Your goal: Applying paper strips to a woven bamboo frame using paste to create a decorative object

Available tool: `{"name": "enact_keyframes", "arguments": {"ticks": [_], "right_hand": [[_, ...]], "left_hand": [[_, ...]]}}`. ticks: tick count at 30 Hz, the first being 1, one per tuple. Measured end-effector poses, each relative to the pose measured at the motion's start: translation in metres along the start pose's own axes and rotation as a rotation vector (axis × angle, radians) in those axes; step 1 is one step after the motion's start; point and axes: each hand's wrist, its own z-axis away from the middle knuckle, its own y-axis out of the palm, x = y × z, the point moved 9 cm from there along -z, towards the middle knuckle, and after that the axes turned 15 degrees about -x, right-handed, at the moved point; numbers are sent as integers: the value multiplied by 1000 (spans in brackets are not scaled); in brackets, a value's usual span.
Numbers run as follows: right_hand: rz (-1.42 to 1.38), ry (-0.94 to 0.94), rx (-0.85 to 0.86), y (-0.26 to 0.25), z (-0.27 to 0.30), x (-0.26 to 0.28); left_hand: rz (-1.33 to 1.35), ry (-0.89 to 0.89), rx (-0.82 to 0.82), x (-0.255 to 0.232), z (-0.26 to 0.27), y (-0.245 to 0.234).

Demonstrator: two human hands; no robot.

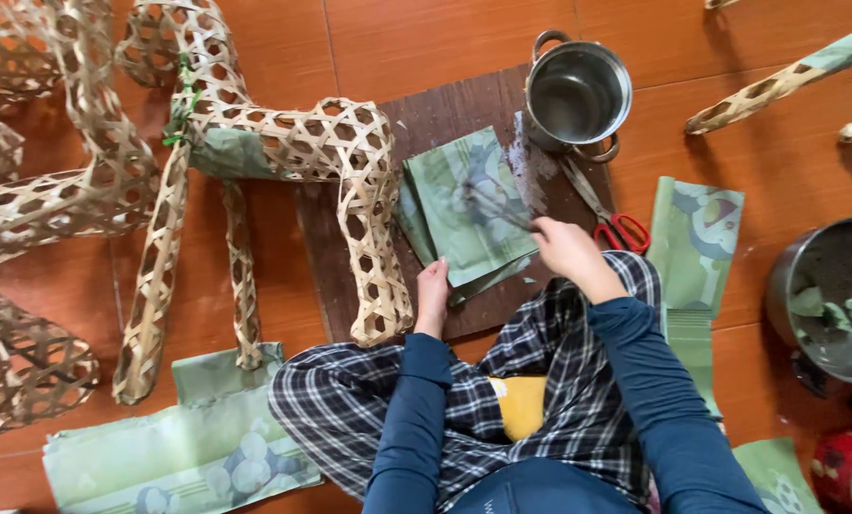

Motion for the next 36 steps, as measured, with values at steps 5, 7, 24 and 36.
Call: {"name": "enact_keyframes", "arguments": {"ticks": [5,7,24,36], "right_hand": [[-46,134,-48,56,-47,-84],[-115,139,-58,44,-54,-46],[-1627,733,-236,-14,-73,-61],[-403,14,-144,75,57,41]], "left_hand": [[-8,-8,-16,-3,-2,1],[-5,-12,-13,-9,5,1],[-28,-14,22,-5,-1,5],[229,-137,66,-39,33,15]]}}
